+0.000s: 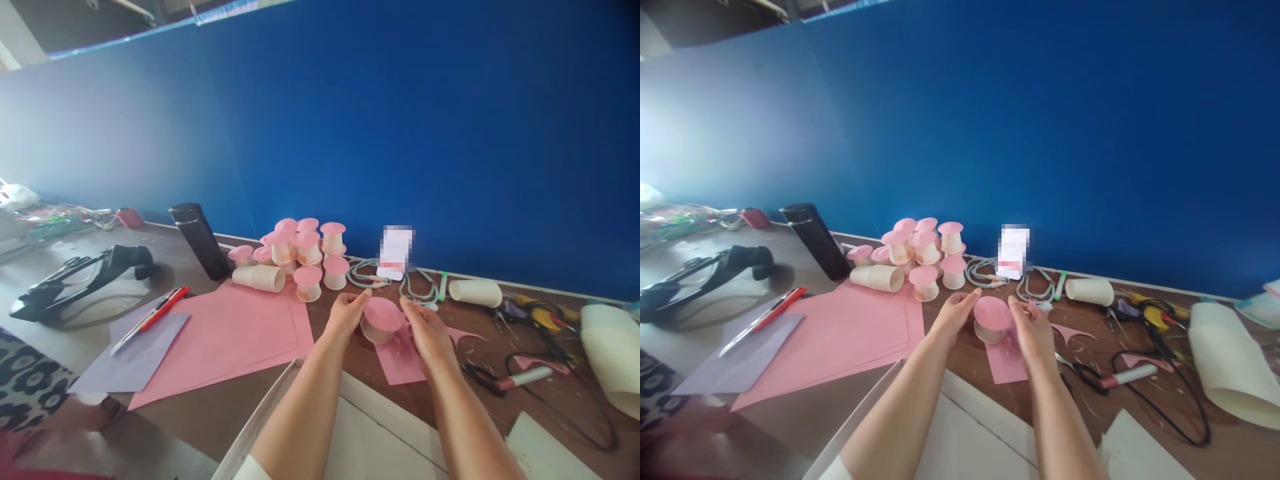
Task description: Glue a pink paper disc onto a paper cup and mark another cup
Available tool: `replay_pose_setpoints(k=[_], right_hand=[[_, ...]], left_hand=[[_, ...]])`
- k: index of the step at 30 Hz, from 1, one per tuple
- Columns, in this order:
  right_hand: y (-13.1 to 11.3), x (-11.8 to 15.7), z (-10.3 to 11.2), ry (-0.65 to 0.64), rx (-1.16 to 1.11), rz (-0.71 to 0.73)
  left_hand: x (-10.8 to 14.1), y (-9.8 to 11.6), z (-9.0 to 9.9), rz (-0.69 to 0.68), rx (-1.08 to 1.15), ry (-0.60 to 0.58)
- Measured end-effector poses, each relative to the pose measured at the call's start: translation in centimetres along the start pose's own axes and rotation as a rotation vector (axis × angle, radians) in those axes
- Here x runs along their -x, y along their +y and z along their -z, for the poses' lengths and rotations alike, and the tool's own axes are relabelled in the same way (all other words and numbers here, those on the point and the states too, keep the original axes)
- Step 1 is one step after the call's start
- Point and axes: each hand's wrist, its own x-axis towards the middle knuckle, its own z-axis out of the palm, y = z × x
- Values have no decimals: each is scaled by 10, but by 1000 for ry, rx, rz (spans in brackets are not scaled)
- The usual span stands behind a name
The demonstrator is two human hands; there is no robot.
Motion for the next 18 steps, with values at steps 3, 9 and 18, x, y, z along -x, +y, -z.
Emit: replay_pose_setpoints(k=[3, 9, 18], right_hand=[[-2, -1, -5, -10, 9, 16], [-2, -2, -9, -38, -18, -9], [5, -6, -13, -41, -68, 11]], left_hand=[[0, -2, -7, -49, -51, 58], [0, -5, -9, -60, -83, 37], [-1, -8, -9, -45, -60, 7]])
